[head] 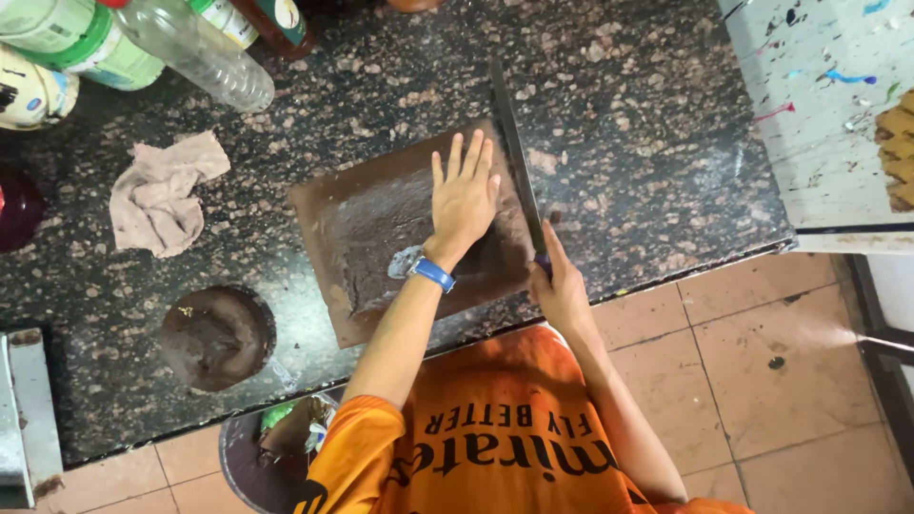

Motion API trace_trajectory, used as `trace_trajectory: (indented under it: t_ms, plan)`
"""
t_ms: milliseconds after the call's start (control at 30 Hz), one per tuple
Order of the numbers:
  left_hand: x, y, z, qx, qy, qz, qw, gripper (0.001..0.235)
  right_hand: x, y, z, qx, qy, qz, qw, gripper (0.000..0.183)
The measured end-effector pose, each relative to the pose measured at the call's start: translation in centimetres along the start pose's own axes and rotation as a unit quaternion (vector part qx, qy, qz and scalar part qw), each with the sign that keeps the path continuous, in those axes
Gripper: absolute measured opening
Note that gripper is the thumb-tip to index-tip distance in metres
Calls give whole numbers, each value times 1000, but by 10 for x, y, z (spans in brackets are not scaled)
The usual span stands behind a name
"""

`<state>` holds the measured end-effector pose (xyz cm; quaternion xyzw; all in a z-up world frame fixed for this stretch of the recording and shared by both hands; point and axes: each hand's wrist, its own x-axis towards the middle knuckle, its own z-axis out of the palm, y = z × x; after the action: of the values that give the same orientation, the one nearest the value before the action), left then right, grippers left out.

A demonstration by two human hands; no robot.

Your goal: The person trims a rectangular cake sheet with a knife, cuts out circular cake rounds using a template, and moistens the rounds with water from a bottle.

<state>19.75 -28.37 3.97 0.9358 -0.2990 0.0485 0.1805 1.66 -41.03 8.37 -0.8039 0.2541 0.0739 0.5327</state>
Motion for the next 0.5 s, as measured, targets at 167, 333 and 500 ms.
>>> trace_trajectory:
  t_ms: [167,333,500]
  plan:
    - [-6,1,-1,-37,6,-11,999,55,-5,-17,16,-175,76,-172,966,79]
    - [3,2,-6,-26,1,-10,1000,54,3,-32,23,-203,45,-119,971,75]
    - [3,3,-6,-29,-10,-15,999,57,1,-34,23,-225,50,-128,965,73]
